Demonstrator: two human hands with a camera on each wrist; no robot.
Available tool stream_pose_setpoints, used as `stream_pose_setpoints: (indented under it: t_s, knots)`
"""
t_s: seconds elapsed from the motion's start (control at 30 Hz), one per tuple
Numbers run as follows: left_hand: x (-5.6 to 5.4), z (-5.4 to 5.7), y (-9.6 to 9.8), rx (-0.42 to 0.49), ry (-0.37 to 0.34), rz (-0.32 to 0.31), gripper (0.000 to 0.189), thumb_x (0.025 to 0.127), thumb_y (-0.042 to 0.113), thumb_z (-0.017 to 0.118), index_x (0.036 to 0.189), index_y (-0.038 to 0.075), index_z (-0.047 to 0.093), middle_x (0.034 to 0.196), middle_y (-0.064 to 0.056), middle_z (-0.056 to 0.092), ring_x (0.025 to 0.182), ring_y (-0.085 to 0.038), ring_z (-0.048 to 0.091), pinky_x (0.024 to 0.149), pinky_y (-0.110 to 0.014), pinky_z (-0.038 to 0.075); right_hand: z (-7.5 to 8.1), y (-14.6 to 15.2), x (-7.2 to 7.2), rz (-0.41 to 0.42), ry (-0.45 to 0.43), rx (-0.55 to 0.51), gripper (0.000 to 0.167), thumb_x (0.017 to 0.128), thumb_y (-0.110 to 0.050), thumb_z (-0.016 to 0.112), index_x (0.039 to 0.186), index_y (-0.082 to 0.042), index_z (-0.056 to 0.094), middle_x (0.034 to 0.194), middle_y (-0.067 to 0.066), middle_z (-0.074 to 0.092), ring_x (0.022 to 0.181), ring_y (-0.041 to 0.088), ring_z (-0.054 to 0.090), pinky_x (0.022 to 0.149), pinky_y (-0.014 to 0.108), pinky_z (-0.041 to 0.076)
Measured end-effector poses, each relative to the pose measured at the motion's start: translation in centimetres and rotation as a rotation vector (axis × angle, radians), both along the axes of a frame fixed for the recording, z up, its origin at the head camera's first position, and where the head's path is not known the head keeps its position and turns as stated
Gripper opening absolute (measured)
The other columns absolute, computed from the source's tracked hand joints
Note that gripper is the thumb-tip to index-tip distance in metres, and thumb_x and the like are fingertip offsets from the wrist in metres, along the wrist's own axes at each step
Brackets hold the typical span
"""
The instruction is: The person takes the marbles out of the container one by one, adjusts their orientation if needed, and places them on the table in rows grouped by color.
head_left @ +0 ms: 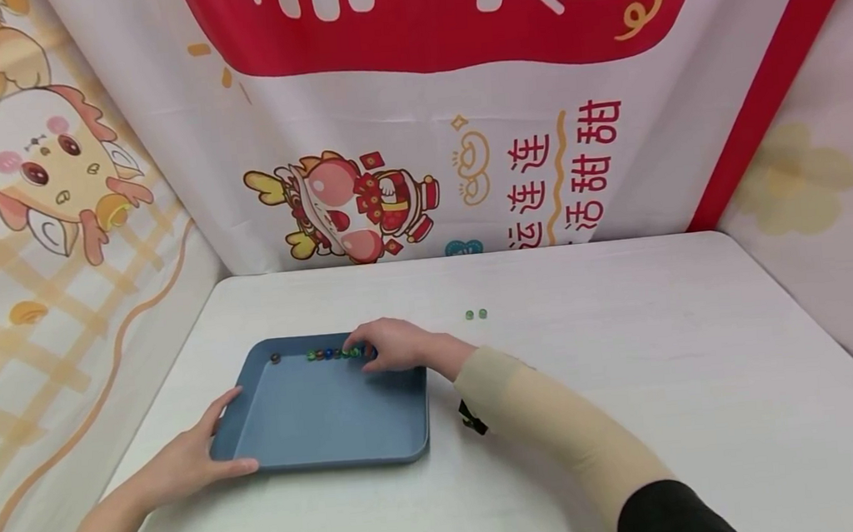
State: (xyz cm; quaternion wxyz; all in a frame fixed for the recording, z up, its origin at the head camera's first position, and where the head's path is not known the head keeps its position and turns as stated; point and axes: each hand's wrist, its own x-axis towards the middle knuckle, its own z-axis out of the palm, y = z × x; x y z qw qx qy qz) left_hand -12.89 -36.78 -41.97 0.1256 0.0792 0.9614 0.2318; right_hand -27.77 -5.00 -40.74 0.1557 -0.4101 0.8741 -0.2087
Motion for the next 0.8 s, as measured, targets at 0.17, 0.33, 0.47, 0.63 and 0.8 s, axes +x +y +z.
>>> stream_pose_setpoints:
  t_s: [0.17,0.33,0.47,0.63,0.8]
  knots:
    - [-0.1,0.1,0.1,-0.005,-0.002,0.0,0.116,0.076,0.054,0.078,0.155,0.009,0.005,0.134,-0.047,0.036,0.117,-0.057,0.046,0.084,-0.061,0.043,-0.3,-0.3,0.0,0.007,0.031,0.042,0.043,0.092,-0.022,0.069,0.134,-0.016,0.06,0.121,-0.001,0.062,0.094,0.007,0.057,0.085,0.021,0.045]
    - [-0.1,0.1,0.1,-0.005,-0.004,0.0,0.115,0.077,0.051,0.078,0.154,0.008,0.005,0.134,-0.047,0.036,0.117,-0.057,0.047,0.084,-0.061,0.043,-0.8,-0.3,-0.1,-0.004,0.047,0.058,0.042,0.093,-0.024,0.068,0.134,-0.017,0.06,0.119,-0.002,0.061,0.091,0.006,0.056,0.083,0.021,0.045]
    - [-0.1,0.2,0.2,0.001,-0.011,-0.001,0.114,0.077,0.049,0.079,0.154,0.007,0.005,0.134,-0.047,0.036,0.117,-0.056,0.047,0.085,-0.06,0.043,-1.2,-0.4,-0.2,-0.011,0.052,0.061,0.043,0.093,-0.025,0.068,0.134,-0.018,0.06,0.12,-0.003,0.061,0.091,0.006,0.056,0.084,0.021,0.045]
    - [-0.1,0.2,0.2,0.001,-0.016,-0.002,0.114,0.078,0.048,0.079,0.154,0.006,0.005,0.133,-0.047,0.036,0.117,-0.056,0.047,0.085,-0.061,0.043,-1.2,-0.4,-0.4,-0.002,0.055,0.059,0.041,0.093,-0.025,0.069,0.132,-0.017,0.061,0.118,-0.004,0.061,0.09,0.008,0.056,0.083,0.02,0.045]
    - [-0.2,0.2,0.1,0.002,-0.019,0.0,0.115,0.078,0.049,0.078,0.154,0.006,0.004,0.133,-0.048,0.036,0.117,-0.057,0.047,0.085,-0.061,0.043,-1.2,-0.4,-0.3,0.0,0.052,0.051,0.039,0.092,-0.023,0.069,0.13,-0.017,0.063,0.114,-0.004,0.061,0.09,0.009,0.055,0.081,0.02,0.045]
